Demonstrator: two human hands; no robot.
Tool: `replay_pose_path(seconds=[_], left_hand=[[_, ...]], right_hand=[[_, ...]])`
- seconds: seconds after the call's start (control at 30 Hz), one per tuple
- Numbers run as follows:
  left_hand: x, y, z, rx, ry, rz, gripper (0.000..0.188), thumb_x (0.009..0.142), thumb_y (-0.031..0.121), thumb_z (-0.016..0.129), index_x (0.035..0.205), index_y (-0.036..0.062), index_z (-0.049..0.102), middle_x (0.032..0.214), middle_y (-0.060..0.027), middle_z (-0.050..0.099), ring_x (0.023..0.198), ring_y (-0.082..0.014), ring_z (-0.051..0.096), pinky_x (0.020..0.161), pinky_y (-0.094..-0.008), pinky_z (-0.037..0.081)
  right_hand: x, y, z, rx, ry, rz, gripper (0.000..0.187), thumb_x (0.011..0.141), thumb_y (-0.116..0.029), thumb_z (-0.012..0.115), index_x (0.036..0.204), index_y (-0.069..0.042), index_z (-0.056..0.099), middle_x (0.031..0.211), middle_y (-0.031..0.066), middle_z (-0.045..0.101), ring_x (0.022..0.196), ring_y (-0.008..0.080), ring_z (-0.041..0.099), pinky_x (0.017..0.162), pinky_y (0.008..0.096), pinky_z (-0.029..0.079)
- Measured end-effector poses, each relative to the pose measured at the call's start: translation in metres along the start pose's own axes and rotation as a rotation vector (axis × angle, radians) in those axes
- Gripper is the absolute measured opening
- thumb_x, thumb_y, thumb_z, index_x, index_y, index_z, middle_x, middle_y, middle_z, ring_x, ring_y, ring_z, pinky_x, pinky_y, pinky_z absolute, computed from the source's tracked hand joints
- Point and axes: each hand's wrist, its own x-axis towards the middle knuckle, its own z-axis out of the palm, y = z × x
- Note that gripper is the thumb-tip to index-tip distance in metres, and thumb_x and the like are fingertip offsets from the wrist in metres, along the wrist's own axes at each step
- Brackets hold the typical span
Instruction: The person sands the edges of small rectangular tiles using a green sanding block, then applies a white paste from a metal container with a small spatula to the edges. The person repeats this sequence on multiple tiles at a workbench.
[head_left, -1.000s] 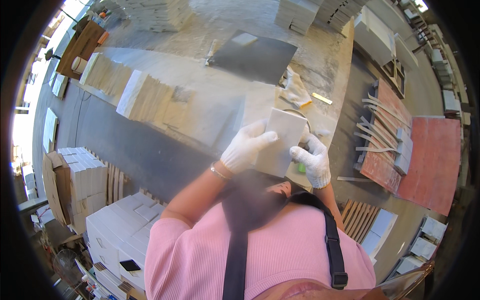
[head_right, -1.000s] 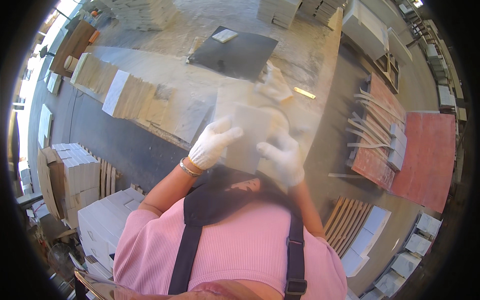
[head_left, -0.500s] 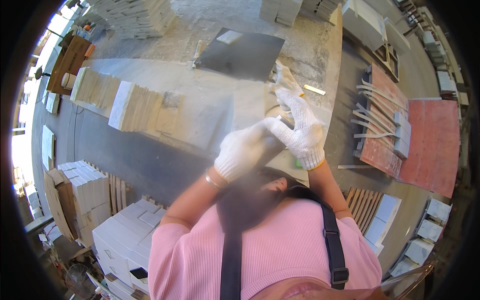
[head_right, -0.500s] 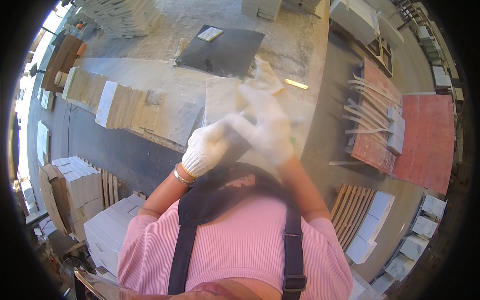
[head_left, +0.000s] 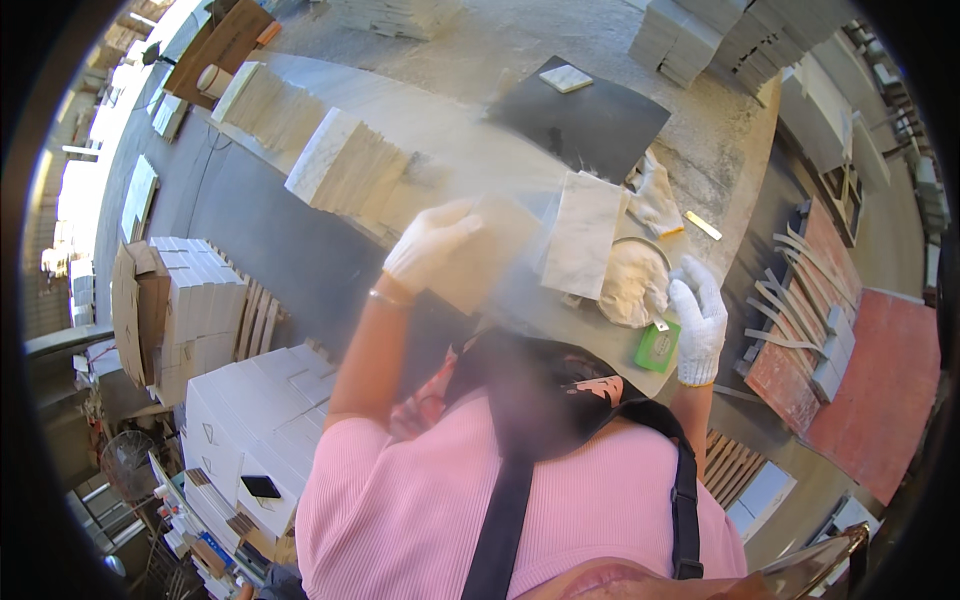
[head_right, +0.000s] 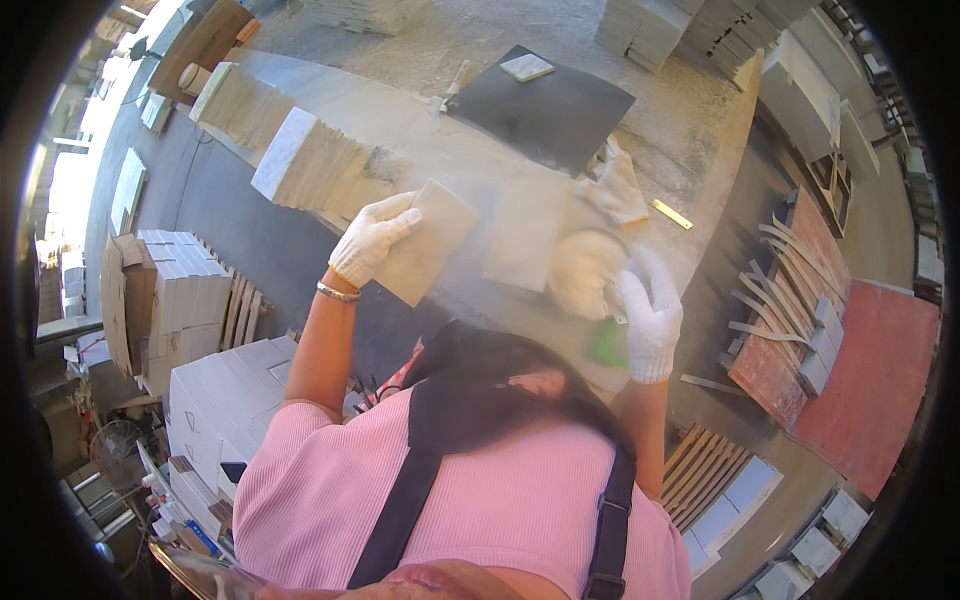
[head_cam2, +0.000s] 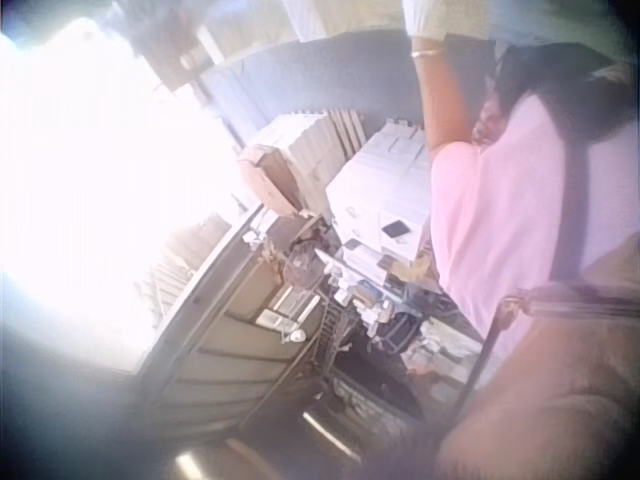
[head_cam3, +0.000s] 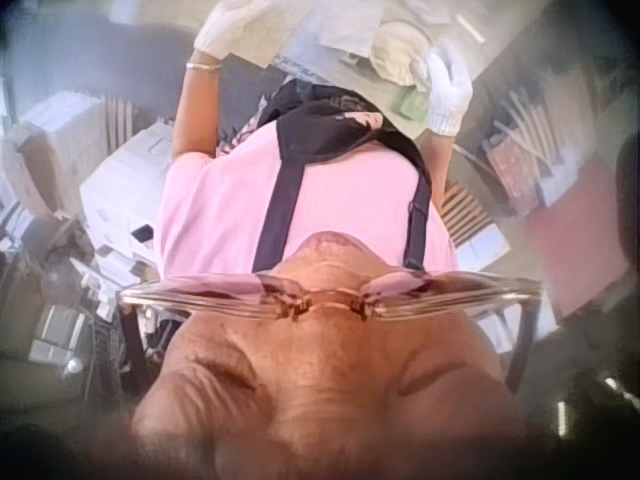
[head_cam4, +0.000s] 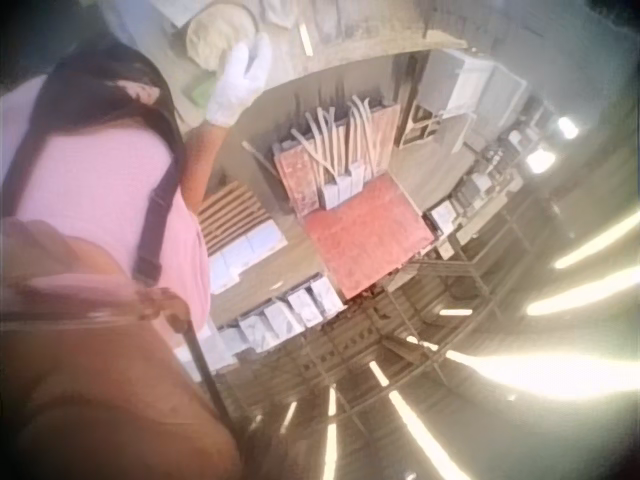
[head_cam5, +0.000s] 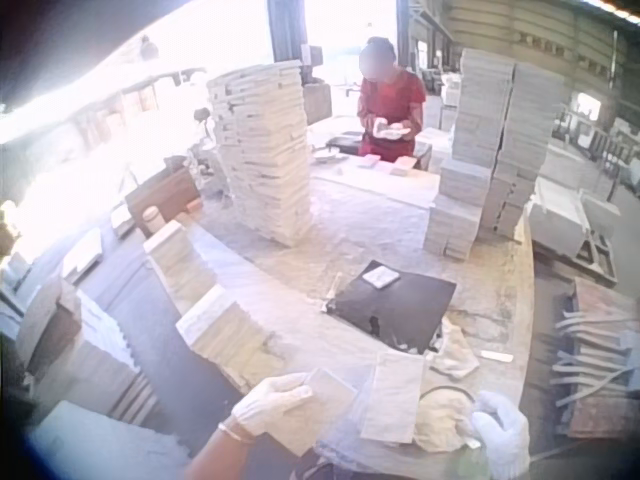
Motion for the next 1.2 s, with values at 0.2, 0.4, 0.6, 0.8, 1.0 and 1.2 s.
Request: replay_pose_path(seconds=[0.2, 0.4, 0.6, 0.8, 1.0, 1.2], left_hand=[[0.036, -0.053, -0.031, 0.529, 0.084, 0.080, 0.048, 0.101, 0.029, 0.066, 0.139, 0.0006, 0.066, 0.122, -0.0058, 0.074, 0.107, -0.0121, 0.066, 0.095, -0.0300, 0.052], [0.058, -0.074, -0.018, 0.552, 0.103, 0.067, 0.050, 0.099, 0.036, 0.064, 0.139, 0.0058, 0.066, 0.124, -0.0125, 0.075, 0.112, -0.0225, 0.068, 0.100, -0.0348, 0.050], [0.057, -0.076, 0.008, 1.110, 0.343, 0.072, 0.064, 0.087, 0.045, 0.076, 0.140, 0.0114, 0.062, 0.128, -0.0146, 0.067, 0.121, -0.0336, 0.063, 0.099, -0.0459, 0.052], [0.045, -0.096, 0.029, 1.295, 0.431, 0.108, 0.075, 0.071, 0.047, 0.085, 0.131, 0.0123, 0.056, 0.131, -0.0137, 0.062, 0.120, -0.0395, 0.061, 0.093, -0.0528, 0.053], [0.044, -0.096, 0.028, 1.323, 0.405, 0.103, 0.081, 0.069, 0.048, 0.085, 0.135, 0.0129, 0.054, 0.130, -0.0151, 0.062, 0.117, -0.0389, 0.062, 0.090, -0.0528, 0.053], [0.044, -0.084, 0.038, 1.335, 0.431, 0.018, 0.079, 0.071, 0.044, 0.084, 0.139, 0.0142, 0.056, 0.134, -0.0147, 0.062, 0.122, -0.0367, 0.060, 0.096, -0.0512, 0.051]], right_hand=[[-0.009, 0.017, 0.000, 0.017, -0.077, 0.082, 0.045, 0.100, -0.008, 0.066, 0.143, 0.004, 0.060, 0.123, 0.0118, 0.070, 0.110, 0.0152, 0.066, 0.096, 0.0290, 0.053], [-0.007, 0.012, 0.003, -0.012, -0.103, 0.050, 0.045, 0.101, -0.010, 0.067, 0.143, 0.003, 0.060, 0.123, 0.0112, 0.070, 0.108, 0.0150, 0.067, 0.094, 0.0286, 0.054], [-0.008, 0.020, 0.012, 0.006, -0.116, 0.099, 0.045, 0.099, -0.010, 0.070, 0.142, 0.002, 0.061, 0.120, 0.0067, 0.070, 0.104, 0.0126, 0.065, 0.091, 0.0274, 0.053], [-0.007, 0.021, 0.024, -0.050, -0.164, 0.030, 0.045, 0.099, -0.008, 0.069, 0.142, 0.002, 0.061, 0.121, 0.0079, 0.071, 0.106, 0.0131, 0.065, 0.094, 0.0279, 0.053], [-0.010, 0.025, 0.036, -0.031, -0.203, 0.022, 0.044, 0.099, -0.006, 0.070, 0.141, 0.000, 0.062, 0.120, 0.0088, 0.071, 0.107, 0.0136, 0.066, 0.095, 0.0285, 0.053], [-0.013, 0.036, 0.036, -0.154, -0.204, -0.043, 0.044, 0.099, -0.008, 0.070, 0.142, -0.004, 0.063, 0.120, 0.0080, 0.072, 0.108, 0.0137, 0.068, 0.094, 0.0278, 0.054]])
